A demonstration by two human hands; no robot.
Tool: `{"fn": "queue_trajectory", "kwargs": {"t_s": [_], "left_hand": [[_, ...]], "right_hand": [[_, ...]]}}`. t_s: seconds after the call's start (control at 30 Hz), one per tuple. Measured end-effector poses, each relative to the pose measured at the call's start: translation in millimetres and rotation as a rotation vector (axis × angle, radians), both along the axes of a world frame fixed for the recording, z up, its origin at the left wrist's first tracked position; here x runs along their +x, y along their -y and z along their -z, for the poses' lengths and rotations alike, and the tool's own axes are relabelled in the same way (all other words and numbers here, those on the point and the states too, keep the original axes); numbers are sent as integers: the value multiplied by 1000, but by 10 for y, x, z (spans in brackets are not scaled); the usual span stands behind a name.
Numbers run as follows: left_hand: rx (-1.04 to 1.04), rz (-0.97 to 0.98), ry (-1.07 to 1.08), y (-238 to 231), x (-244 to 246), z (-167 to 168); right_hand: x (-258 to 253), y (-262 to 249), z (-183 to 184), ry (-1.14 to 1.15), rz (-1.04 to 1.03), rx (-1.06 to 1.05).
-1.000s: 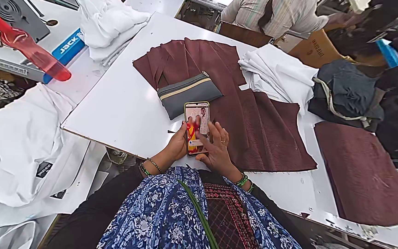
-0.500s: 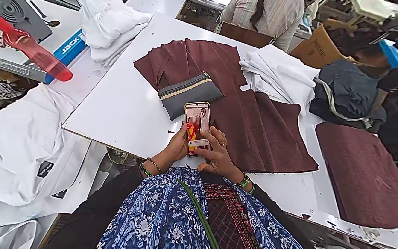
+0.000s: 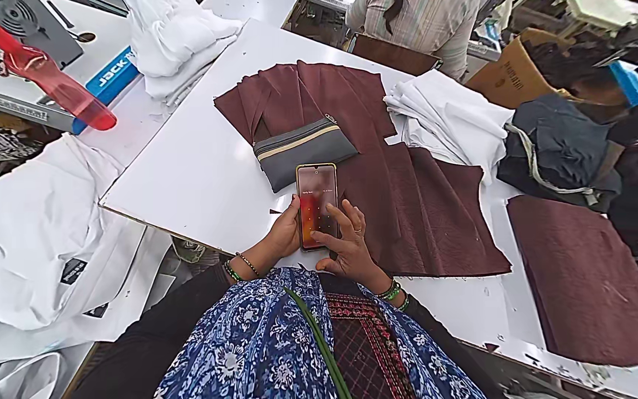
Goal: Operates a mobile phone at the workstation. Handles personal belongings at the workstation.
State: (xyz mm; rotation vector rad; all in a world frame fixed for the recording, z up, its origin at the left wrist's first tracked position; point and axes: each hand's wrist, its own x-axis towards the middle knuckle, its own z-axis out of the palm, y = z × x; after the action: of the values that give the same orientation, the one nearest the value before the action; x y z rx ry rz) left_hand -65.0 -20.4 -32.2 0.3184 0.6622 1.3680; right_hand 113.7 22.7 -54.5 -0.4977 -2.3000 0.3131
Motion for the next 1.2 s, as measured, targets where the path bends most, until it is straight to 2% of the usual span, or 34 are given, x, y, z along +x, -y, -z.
{"fn": "queue_trajectory", "kwargs": {"t_s": [0.27,0.47,0.67,0.77,0.87,1.03,1.2], "left_hand": [[31,22,-20,6,4,27],[34,20,-9,5,-5,25],[-2,1,-14,6,4,-11],[19,17,0,-3,3,21],[19,14,-2,3,-5,-1],[19,14,2,6,-1,1],[13,-6,-17,4,6,-8]], "right_hand": [[-141,-11,-59,53,193,-64],[15,-40,-81,-12,349,-15],[45,13,-63,9,183,31],[-33,-1,-72,25,242,-12],[-30,-42,-82,-62,280,-94],[27,-84,-11,-279,147,-259],[14,-95,-10,-292,102,-278]]}}
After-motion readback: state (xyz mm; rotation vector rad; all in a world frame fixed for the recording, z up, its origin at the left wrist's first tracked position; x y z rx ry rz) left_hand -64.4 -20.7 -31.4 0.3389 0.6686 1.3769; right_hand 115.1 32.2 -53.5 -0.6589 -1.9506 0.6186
